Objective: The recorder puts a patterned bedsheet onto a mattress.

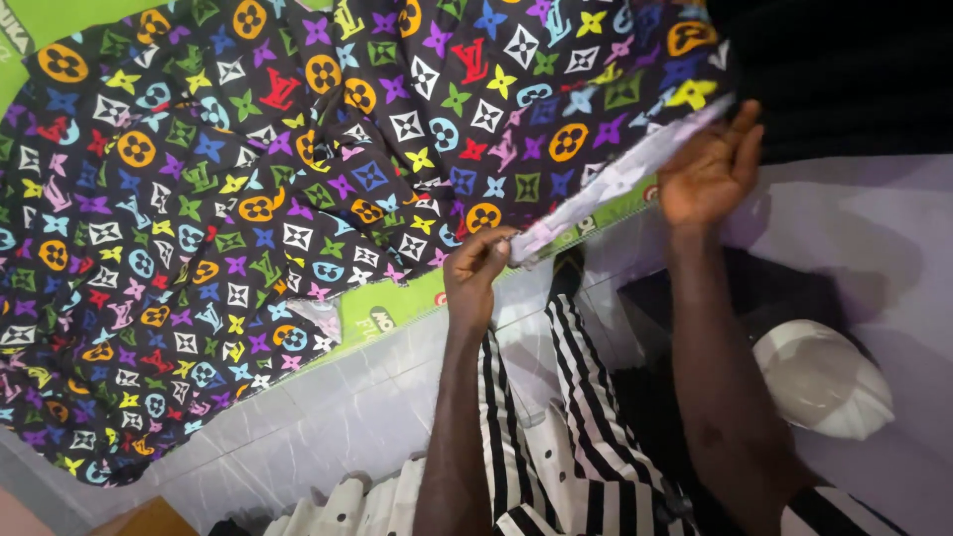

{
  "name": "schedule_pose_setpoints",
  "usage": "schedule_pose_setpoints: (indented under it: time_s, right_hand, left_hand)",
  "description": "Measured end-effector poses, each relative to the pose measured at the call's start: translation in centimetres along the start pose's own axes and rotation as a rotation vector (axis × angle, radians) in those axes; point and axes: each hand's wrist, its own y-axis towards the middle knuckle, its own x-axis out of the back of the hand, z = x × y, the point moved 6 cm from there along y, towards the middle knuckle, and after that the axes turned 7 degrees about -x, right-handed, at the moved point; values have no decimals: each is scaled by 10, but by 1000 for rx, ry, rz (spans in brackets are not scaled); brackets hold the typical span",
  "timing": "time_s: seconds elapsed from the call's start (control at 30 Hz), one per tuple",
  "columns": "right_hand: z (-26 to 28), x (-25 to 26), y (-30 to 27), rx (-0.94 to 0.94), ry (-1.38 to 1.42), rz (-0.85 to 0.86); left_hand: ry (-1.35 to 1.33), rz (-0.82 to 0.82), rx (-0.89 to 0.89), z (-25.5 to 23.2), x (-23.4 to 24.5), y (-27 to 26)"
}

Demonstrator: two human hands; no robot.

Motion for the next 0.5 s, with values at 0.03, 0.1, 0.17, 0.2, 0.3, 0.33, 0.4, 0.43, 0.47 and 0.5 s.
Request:
schedule_pose_setpoints:
  time_s: [0.03, 0.1, 0.17, 0.2, 0.3, 0.33, 0.4, 0.43, 0.47, 0.5]
  right_hand:
    - [0, -6, 3, 3, 0, -2]
    - [-2, -13, 10, -54, 2, -88]
    - [-7, -7, 23, -148, 12, -134]
    - [-15, -4, 29, -250, 24, -183]
    - [-23, 2, 43, -319, 2, -243]
    - [-25, 8, 47, -317, 4, -243]
    - [-23, 20, 55, -235, -163, -273]
    - [-22, 12, 53, -232, -163, -276]
    - [-22, 1, 52, -209, -160, -238]
    - [-22, -10, 51, -186, -156, -200]
  left_hand:
    - [0, 3, 1, -2, -1, 0]
    - [-64, -7, 27, -4, -3, -1]
    - [-52, 16, 35, -5, -3, -1]
    - [-38, 33, 46, -6, -3, -1]
    - [10, 70, 31, -4, -1, -2]
    - [11, 72, 30, -7, -1, -2]
    - [15, 69, 87, -9, -4, -2]
    - [15, 73, 90, -4, -3, -1]
    - [98, 55, 34, -2, 1, 0]
    - [182, 37, -22, 0, 5, 0]
